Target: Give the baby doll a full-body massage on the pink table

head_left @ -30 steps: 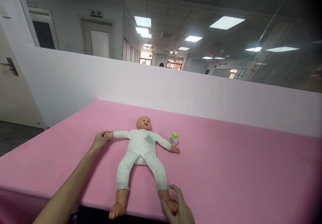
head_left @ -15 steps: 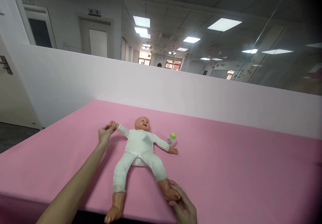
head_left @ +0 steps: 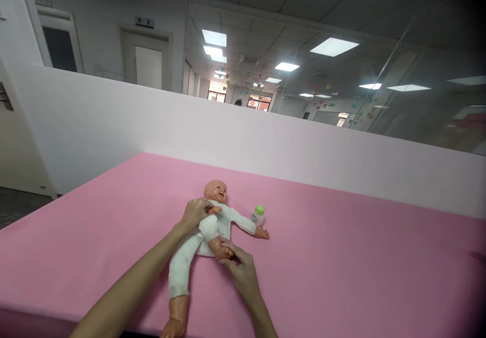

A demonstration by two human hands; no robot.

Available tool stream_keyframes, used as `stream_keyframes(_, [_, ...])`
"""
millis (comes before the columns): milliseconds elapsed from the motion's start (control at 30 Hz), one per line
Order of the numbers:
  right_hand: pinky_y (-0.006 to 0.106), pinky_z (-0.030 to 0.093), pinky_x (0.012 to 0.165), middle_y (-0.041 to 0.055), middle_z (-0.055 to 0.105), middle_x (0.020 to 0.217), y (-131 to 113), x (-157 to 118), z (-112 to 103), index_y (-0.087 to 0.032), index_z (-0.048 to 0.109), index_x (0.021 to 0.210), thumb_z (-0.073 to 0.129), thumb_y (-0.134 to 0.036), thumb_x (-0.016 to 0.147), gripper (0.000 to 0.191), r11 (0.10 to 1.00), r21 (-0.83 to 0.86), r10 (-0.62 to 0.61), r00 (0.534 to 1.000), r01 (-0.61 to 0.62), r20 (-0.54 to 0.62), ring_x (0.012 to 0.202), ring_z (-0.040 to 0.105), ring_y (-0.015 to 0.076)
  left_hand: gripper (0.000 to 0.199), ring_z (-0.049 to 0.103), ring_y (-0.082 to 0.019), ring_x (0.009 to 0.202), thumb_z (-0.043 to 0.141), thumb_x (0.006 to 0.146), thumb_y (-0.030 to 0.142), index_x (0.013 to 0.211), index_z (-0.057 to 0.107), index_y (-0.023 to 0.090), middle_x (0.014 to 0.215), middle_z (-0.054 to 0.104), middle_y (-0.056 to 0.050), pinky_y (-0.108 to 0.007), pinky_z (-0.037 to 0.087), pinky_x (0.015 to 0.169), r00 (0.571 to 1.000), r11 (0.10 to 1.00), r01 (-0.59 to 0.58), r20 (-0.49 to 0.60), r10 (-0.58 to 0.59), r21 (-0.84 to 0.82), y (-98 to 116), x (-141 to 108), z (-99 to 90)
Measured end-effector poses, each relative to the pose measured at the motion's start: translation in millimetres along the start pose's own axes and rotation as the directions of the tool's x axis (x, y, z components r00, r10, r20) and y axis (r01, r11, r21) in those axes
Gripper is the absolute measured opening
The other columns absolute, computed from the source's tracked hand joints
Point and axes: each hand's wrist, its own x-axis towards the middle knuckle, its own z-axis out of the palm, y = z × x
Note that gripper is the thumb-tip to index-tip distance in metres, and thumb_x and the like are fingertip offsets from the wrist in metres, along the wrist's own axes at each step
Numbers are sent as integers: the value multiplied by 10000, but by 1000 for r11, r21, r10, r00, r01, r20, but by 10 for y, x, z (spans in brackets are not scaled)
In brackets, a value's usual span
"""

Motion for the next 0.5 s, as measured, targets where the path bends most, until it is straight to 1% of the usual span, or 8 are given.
stream_keyframes(67, [407, 560, 998, 95, 755, 1247, -2, -7, 18, -239, 833, 1043, 780, -221, 730, 318, 1000, 18, 3, 1000, -3, -16, 1207, 681, 330, 446, 562, -165, 619, 628, 907, 572, 705, 773, 201, 707, 728, -59, -302, 284, 599, 1000, 1000, 16, -11, -16, -1, -32, 1, 6])
stream_keyframes(133, [418, 557, 1012, 100, 760, 1233, -38, -54, -22, -233, 833, 1048, 798, -245, 724, 327, 999, 39, 8, 999, -6, -51, 1193, 689, 332, 381, 588, -172, 648, 680, 866, 553, 746, 774, 204, 728, 729, -50, -294, 325, 608, 998, 998, 38, -45, -40, -46, -69, -7, -35])
stream_keyframes(200, [439, 550, 1035, 101, 765, 1222, -86, -155, -121, -237, 827, 1084, 814, -264, 710, 375, 999, 36, 17, 996, -14, -93, 1175, 698, 333, 293, 634, -186, 714, 732, 826, 493, 811, 775, 203, 805, 745, -53, -285, 403, 645, 991, 981, 60, -103, -80, -183, -119, -35, -117])
stream_keyframes(267, [458, 532, 1068, 99, 769, 1210, -111, -314, -266, -249, 827, 1097, 825, -273, 695, 403, 999, -15, 36, 993, -38, -109, 1163, 706, 334, 264, 676, -206, 816, 763, 801, 439, 895, 773, 193, 910, 757, -66, -291, 484, 724, 963, 922, 82, -207, -171, -379, -199, -92, -229])
stream_keyframes(333, [462, 525, 1080, 99, 777, 1187, -83, -517, -423, -261, 840, 1055, 845, -292, 670, 387, 994, -82, 64, 992, -73, -105, 1149, 715, 341, 290, 689, -222, 871, 786, 788, 425, 926, 758, 172, 932, 750, -74, -314, 536, 782, 891, 827, 123, -306, -335, -548, -325, -177, -349])
stream_keyframes(400, [452, 552, 1051, 101, 783, 1162, -1, -738, -550, -271, 852, 1002, 872, -324, 639, 367, 988, -113, 94, 989, -107, -118, 1123, 727, 350, 317, 691, -228, 879, 805, 782, 431, 920, 738, 154, 916, 736, -73, -342, 573, 795, 788, 695, 179, -322, -526, -696, -494, -282, -455])
stream_keyframes(433, [443, 566, 1034, 100, 786, 1155, 55, -845, -592, -275, 854, 987, 877, -339, 634, 359, 986, -113, 106, 984, -122, -140, 1116, 731, 352, 317, 694, -225, 875, 809, 789, 427, 915, 728, 147, 921, 732, -72, -350, 587, 795, 731, 602, 205, -288, -618, -772, -587, -336, -495])
stream_keyframes(500, [418, 587, 1005, 94, 789, 1147, 175, -1033, -624, -277, 855, 983, 873, -357, 646, 347, 984, -101, 127, 972, -149, -198, 1113, 734, 347, 261, 706, -205, 871, 803, 823, 368, 897, 712, 135, 948, 732, -75, -350, 605, 819, 610, 377, 237, -165, -775, -895, -766, -436, -544])
